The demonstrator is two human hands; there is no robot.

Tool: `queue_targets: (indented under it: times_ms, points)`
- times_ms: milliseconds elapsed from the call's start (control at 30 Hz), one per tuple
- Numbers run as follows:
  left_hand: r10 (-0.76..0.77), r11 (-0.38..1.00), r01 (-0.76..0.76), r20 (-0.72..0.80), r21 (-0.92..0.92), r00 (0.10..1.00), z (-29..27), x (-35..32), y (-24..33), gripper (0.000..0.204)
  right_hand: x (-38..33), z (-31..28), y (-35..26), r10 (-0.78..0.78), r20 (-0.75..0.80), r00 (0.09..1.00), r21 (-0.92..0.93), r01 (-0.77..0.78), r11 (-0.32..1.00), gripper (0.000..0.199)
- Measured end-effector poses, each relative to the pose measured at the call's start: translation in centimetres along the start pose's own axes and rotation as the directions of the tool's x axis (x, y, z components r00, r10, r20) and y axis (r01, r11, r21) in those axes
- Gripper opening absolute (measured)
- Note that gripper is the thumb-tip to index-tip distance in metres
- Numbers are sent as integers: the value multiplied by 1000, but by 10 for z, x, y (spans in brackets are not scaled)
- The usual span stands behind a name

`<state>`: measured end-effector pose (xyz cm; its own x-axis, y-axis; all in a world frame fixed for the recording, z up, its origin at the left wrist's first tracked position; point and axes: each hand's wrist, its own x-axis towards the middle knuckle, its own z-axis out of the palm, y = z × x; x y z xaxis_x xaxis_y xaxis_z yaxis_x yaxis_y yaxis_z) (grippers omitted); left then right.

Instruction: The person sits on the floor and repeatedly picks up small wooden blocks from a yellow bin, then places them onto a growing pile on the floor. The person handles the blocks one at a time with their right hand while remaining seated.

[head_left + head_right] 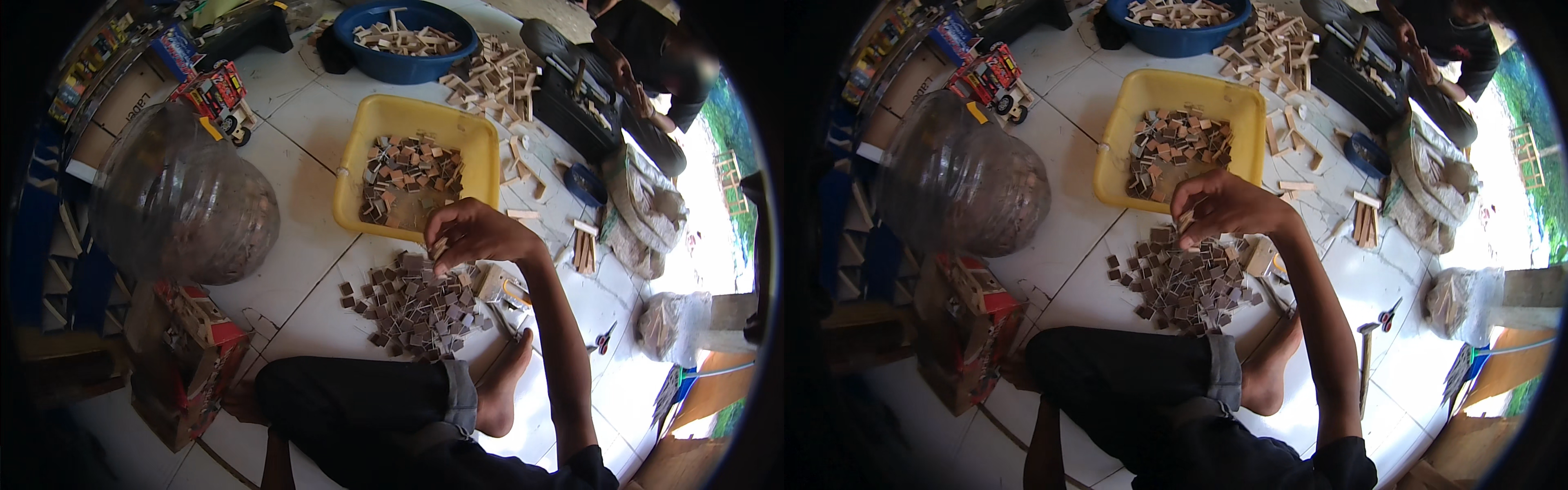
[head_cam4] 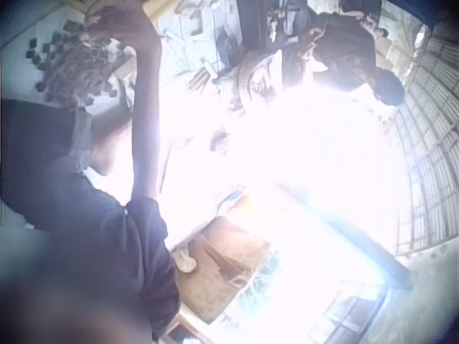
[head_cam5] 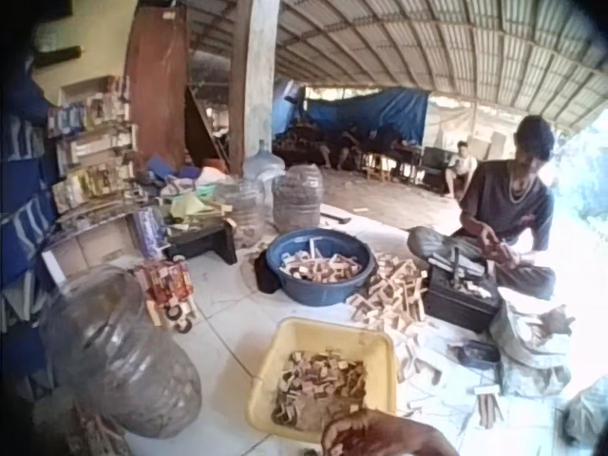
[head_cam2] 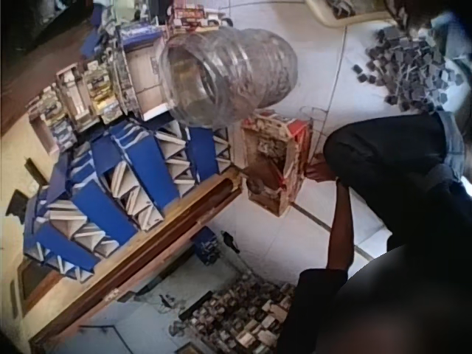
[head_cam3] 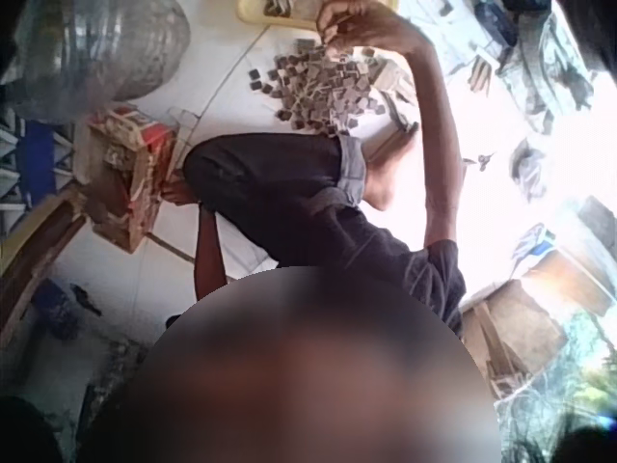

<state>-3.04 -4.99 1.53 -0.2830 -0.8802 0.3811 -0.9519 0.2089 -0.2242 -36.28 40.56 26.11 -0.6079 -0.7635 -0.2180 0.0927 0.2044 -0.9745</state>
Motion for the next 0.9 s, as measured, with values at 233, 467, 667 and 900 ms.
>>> queue_targets:
  times_ms: [233, 467, 667, 900]
  points:
    - [97, 994, -98, 36, 49, 995, 2, -4, -2, 53, 1, 11, 22, 133, 126, 983, -155, -113, 982, 26]
    - [89, 993, -92, 47, 68, 995, 1, -3, -3, 54, -12, 7, 10, 127, 158, 979, -65, -118, 991, 19]
    - [98, 993, -101, 48, 68, 994, 1, -4, -2, 54, -19, 14, 11, 41, 224, 974, 70, -58, 996, 29]
    - [93, 993, -96, 47, 67, 995, 2, -4, -3, 55, -22, 16, 11, -129, 241, 962, 259, 65, 964, 43]
